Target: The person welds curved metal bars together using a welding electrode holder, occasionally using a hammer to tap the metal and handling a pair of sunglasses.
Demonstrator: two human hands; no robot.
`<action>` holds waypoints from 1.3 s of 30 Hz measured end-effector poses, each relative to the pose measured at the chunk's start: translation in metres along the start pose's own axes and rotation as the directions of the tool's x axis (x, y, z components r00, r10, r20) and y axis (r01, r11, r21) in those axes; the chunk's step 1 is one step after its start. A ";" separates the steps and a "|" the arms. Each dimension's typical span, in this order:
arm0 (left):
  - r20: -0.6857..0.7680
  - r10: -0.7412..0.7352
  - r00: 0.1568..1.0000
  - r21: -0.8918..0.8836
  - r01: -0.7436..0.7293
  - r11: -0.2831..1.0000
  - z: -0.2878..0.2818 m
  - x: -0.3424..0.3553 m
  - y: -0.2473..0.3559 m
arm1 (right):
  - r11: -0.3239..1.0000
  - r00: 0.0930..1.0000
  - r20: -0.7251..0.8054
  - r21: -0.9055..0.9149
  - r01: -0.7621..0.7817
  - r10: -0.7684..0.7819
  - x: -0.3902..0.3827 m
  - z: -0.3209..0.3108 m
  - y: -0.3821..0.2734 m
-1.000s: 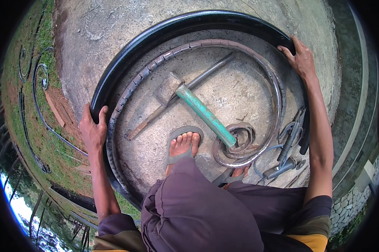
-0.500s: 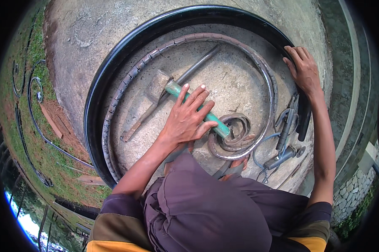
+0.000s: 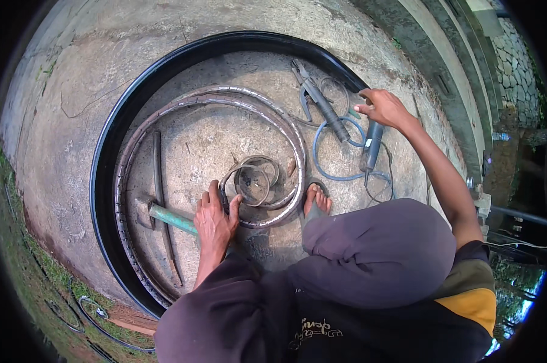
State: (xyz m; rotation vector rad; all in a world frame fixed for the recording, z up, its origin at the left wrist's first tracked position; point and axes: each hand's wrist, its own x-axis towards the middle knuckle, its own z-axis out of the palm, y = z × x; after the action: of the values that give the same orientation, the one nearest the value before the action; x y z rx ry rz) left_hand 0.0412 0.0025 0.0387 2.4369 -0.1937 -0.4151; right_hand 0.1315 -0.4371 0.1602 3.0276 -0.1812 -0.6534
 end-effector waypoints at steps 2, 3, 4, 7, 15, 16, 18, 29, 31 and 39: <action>-0.008 -0.069 0.998 -0.016 0.069 0.998 0.010 0.001 0.004 | 0.967 0.994 0.027 0.231 -0.109 0.106 -0.008 0.046 0.000; -0.005 -0.095 0.995 -0.045 0.094 0.995 0.012 0.001 0.003 | 0.932 0.991 0.054 0.339 -0.132 0.121 -0.004 0.067 -0.006; -0.008 -0.128 0.992 -0.078 0.127 0.989 0.011 0.003 0.001 | 0.943 0.992 0.008 0.307 -0.126 0.130 0.003 0.083 -0.017; 0.022 -0.263 0.965 -0.176 0.262 0.949 0.009 0.002 -0.007 | 0.960 0.994 -0.045 0.267 -0.080 0.095 0.021 0.120 -0.055; -0.032 -0.234 0.972 -0.264 0.217 0.940 0.032 0.005 -0.025 | 0.574 0.979 0.171 0.815 -0.076 -0.113 0.027 0.069 -0.058; -0.080 -0.174 0.981 -0.265 0.147 0.953 0.035 0.008 -0.025 | 0.484 0.988 0.045 0.874 0.034 -0.150 0.019 0.065 -0.066; -0.073 -0.127 0.989 -0.248 0.105 0.963 0.031 0.006 -0.025 | 0.631 0.971 -0.113 0.743 0.223 -0.210 0.004 0.040 -0.098; 0.036 0.041 0.998 -0.298 -0.029 0.954 0.030 0.003 -0.044 | 0.482 0.469 -0.204 -0.016 0.876 -0.859 0.007 -0.099 -0.261; 0.072 0.040 0.997 -0.327 -0.015 0.945 0.024 0.006 -0.043 | 0.331 0.276 -0.230 -0.257 0.908 -0.933 0.020 -0.092 -0.287; -0.008 0.045 0.999 -0.390 -0.044 0.920 0.029 0.010 -0.045 | 0.274 0.167 -0.278 -0.410 0.870 -0.946 0.084 -0.024 -0.339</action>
State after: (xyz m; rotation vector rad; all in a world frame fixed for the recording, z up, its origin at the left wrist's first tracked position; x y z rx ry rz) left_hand 0.0420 0.0185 -0.0137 2.0352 -0.1498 -0.3925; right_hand 0.2532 -0.1106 0.1260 2.6307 1.7817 0.1968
